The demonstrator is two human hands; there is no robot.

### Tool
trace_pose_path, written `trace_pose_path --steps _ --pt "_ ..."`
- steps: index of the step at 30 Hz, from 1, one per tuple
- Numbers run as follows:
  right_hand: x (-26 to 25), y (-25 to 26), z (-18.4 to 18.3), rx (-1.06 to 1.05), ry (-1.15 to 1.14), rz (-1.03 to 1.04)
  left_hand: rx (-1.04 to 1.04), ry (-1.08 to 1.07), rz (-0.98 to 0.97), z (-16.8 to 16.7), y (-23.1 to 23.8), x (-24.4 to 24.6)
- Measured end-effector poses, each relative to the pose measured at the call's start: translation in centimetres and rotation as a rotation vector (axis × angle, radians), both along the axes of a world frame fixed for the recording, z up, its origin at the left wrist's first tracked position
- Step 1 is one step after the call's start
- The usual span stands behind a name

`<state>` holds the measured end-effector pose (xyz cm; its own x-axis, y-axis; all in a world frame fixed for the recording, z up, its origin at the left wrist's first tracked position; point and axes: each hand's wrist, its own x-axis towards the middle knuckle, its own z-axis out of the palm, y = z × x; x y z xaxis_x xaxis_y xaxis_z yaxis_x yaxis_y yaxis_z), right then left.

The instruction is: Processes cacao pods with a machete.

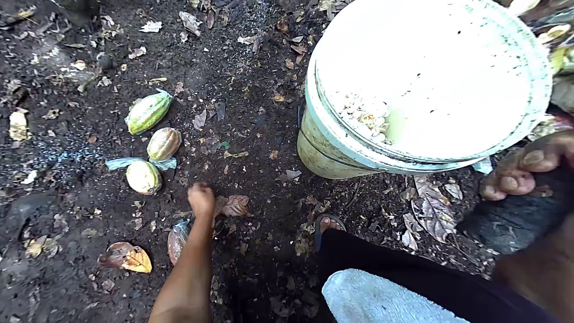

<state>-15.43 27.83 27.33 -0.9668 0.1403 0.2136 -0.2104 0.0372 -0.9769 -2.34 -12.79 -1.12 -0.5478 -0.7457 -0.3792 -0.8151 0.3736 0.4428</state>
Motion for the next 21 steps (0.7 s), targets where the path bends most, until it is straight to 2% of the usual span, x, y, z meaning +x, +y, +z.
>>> trace_pose_path --steps 2,4,6,8,10,12,14,16,18,21 --pt "-0.7 3.0 -2.5 -0.058 0.044 0.114 0.025 0.344 0.077 4.3 0.8 -2.8" --pt "-1.1 4.3 -3.9 -0.109 0.063 0.160 0.090 0.781 0.071 10.2 3.9 -6.5" --pt "-1.1 3.1 -3.6 -0.143 0.108 0.162 0.192 1.163 -0.102 16.7 9.0 -9.8" --pt "-0.9 1.5 -3.1 -0.156 0.169 0.177 0.194 1.299 -0.467 21.1 13.6 -12.1" --pt "-0.9 0.5 -2.8 -0.138 0.206 0.205 0.191 1.199 -0.771 22.9 16.1 -13.5" --pt "-0.8 0.0 -3.1 -0.117 0.202 0.242 0.180 1.103 -0.855 22.8 15.3 -13.3" --pt "-0.7 -0.2 -3.6 -0.097 0.163 0.311 0.106 1.043 -0.750 20.7 11.4 -11.0" --pt "-0.8 -0.6 -4.2 -0.055 0.122 0.405 0.026 0.893 -0.507 16.5 5.6 -6.5" --pt "-1.1 -1.0 -5.3 0.000 0.091 0.540 -0.037 0.598 -0.156 11.2 -0.1 0.2" --pt "-1.7 -3.3 -6.7 0.153 0.084 0.795 0.035 0.173 0.335 4.4 -3.6 11.1"
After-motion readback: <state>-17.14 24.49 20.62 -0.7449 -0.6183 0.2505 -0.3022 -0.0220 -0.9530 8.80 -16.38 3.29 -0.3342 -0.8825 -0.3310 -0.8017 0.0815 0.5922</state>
